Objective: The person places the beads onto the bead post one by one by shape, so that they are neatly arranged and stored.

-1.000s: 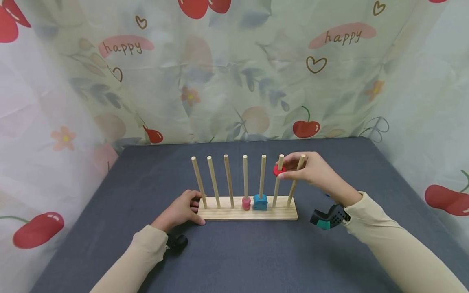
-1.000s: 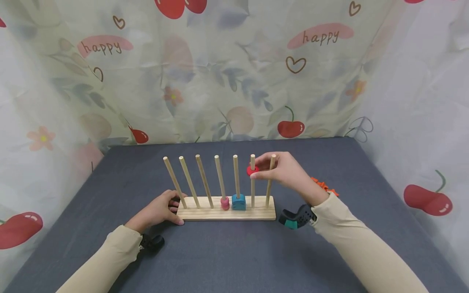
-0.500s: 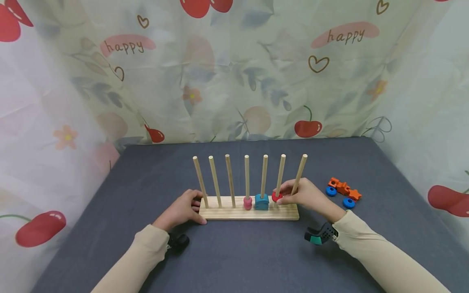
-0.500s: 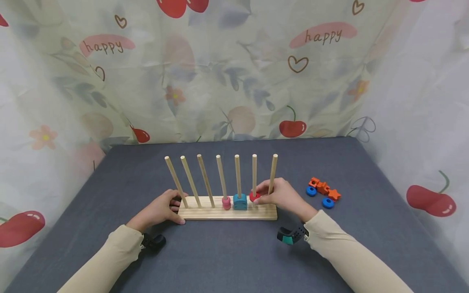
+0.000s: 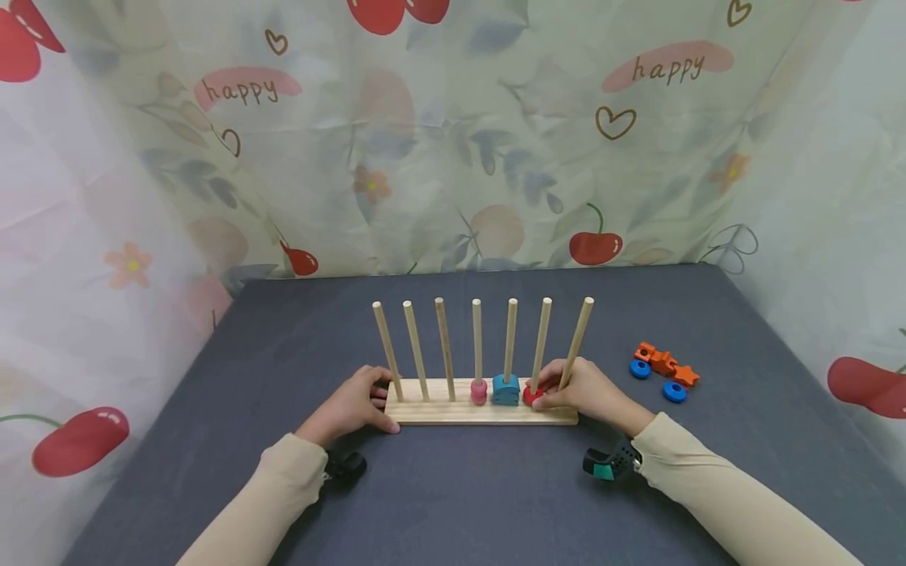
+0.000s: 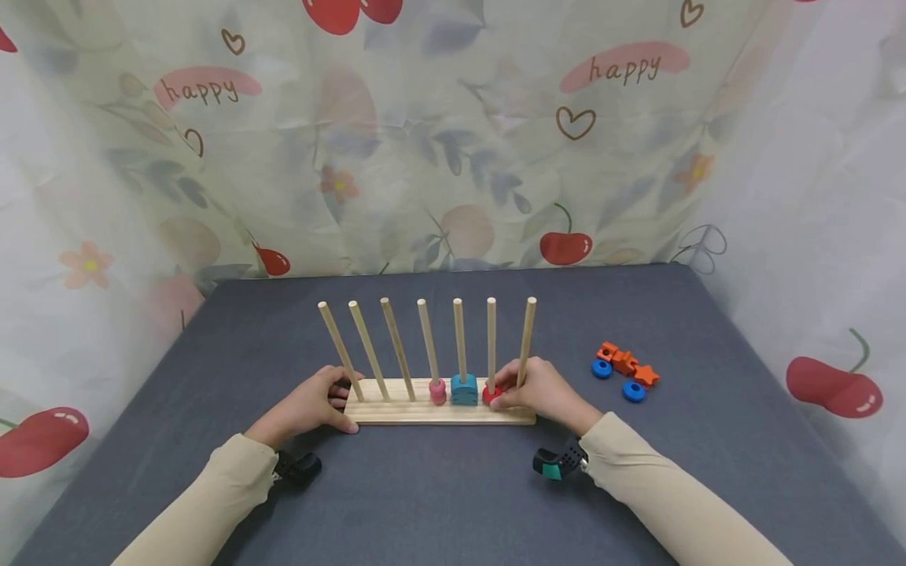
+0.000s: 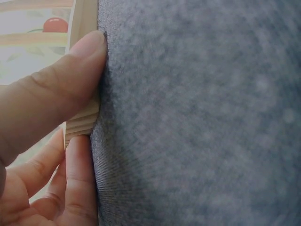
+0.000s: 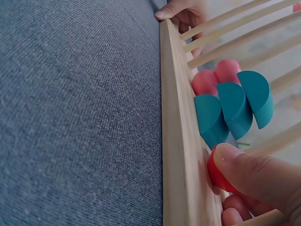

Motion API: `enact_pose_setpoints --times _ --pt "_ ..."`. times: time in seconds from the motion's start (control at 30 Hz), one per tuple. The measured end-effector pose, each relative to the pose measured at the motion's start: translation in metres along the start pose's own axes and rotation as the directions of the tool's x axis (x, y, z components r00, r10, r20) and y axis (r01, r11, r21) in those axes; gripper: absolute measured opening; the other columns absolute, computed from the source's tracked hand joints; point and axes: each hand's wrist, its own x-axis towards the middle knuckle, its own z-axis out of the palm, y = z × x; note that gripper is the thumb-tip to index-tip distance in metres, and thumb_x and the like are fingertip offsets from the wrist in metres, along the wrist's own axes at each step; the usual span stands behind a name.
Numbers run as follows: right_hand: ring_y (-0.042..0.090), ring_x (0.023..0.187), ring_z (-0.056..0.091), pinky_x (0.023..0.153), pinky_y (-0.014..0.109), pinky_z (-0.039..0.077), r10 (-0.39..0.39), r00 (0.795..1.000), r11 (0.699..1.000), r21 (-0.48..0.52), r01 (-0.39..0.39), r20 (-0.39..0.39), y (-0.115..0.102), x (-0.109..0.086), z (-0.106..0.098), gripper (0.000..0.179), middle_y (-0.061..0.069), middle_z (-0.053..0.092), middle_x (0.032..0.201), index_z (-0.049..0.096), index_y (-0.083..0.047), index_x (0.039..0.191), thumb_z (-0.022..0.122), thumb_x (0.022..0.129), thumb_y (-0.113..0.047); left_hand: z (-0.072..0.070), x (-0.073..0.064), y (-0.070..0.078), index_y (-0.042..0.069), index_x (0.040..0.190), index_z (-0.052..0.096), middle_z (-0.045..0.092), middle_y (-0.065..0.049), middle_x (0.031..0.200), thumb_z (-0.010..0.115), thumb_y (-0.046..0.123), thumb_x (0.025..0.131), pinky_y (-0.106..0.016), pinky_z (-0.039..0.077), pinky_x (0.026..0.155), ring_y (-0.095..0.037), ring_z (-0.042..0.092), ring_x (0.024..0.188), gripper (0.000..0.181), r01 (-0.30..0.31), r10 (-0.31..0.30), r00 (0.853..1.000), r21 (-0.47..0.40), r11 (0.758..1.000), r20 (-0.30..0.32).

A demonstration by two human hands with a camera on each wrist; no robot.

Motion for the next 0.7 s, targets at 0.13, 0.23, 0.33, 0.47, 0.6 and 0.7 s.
enact_pose_setpoints --times 0.13,0.23,0.33,0.47,0.6,0.7 --pt "0.014 0.077 0.061 0.069 0.029 0.052 -0.01 1.0 1.0 -0.001 0.01 0.003 0.0008 0.0007 0.0 0.024 0.003 0.072 0.088 0.072 -0.006 0.092 0.084 0.075 -0.018 -0.0003 -0.0002 0.0006 0.002 0.129 0.052 0.049 -0.012 0.124 0.093 0.006 0.058 -0.037 0.054 0.089 -0.024 0.06 0.107 0.082 0.007 -0.007 1.0 0.002 1.0 -0.001" --pt "0.014 0.077 0.061 0.069 0.028 0.052 -0.017 1.0 1.0 -0.006 0.017 0.007 0.0017 0.0008 0.0001 0.024 0.002 0.072 0.087 0.072 -0.007 0.092 0.084 0.074 -0.018 -0.0003 -0.0002 0.0008 0.002 0.129 0.052 0.049 -0.012 0.124 0.093 0.006 0.058 -0.037 0.054 0.089 -0.024 0.06 0.107 0.082 0.011 -0.011 1.0 -0.001 1.0 0.001" --pt "0.014 0.077 0.061 0.068 0.026 0.052 -0.02 1.0 1.0 -0.009 0.02 0.009 0.0029 0.0007 0.0004 0.025 0.002 0.071 0.086 0.072 -0.007 0.092 0.084 0.074 -0.019 -0.0004 -0.0004 0.0012 0.002 0.129 0.052 0.048 -0.012 0.124 0.092 0.006 0.058 -0.037 0.054 0.088 -0.023 0.06 0.107 0.082 0.012 -0.012 1.0 -0.003 1.0 0.001" --pt "0.014 0.077 0.061 0.068 0.024 0.052 -0.015 1.0 1.0 0.0 0.015 0.009 0.0043 0.0006 0.0006 0.027 0.002 0.071 0.085 0.071 -0.006 0.093 0.084 0.074 -0.02 -0.0007 -0.0007 0.002 0.002 0.129 0.052 0.049 -0.012 0.124 0.092 0.005 0.058 -0.037 0.055 0.088 -0.024 0.06 0.107 0.082 0.006 -0.006 1.0 -0.004 1.0 0.001" --pt "0.014 0.077 0.06 0.067 0.024 0.052 -0.016 1.0 1.0 0.003 0.016 0.01 0.0051 0.0003 0.0011 0.027 0.001 0.071 0.085 0.071 -0.006 0.094 0.084 0.074 -0.021 -0.0007 -0.0011 0.0025 0.001 0.13 0.051 0.049 -0.012 0.123 0.092 0.004 0.058 -0.037 0.055 0.088 -0.025 0.06 0.107 0.083 0.007 -0.007 1.0 -0.01 1.0 0.002" --pt "0.014 0.077 0.059 0.068 0.026 0.051 -0.019 1.0 1.0 0.003 0.019 0.017 0.0051 -0.0006 0.001 0.03 0.001 0.07 0.085 0.072 -0.007 0.098 0.083 0.075 -0.022 -0.0004 -0.0016 0.0026 0.001 0.13 0.051 0.049 -0.013 0.123 0.092 0.004 0.058 -0.037 0.055 0.088 -0.026 0.06 0.107 0.083 0.003 -0.003 1.0 -0.009 1.0 0.004"
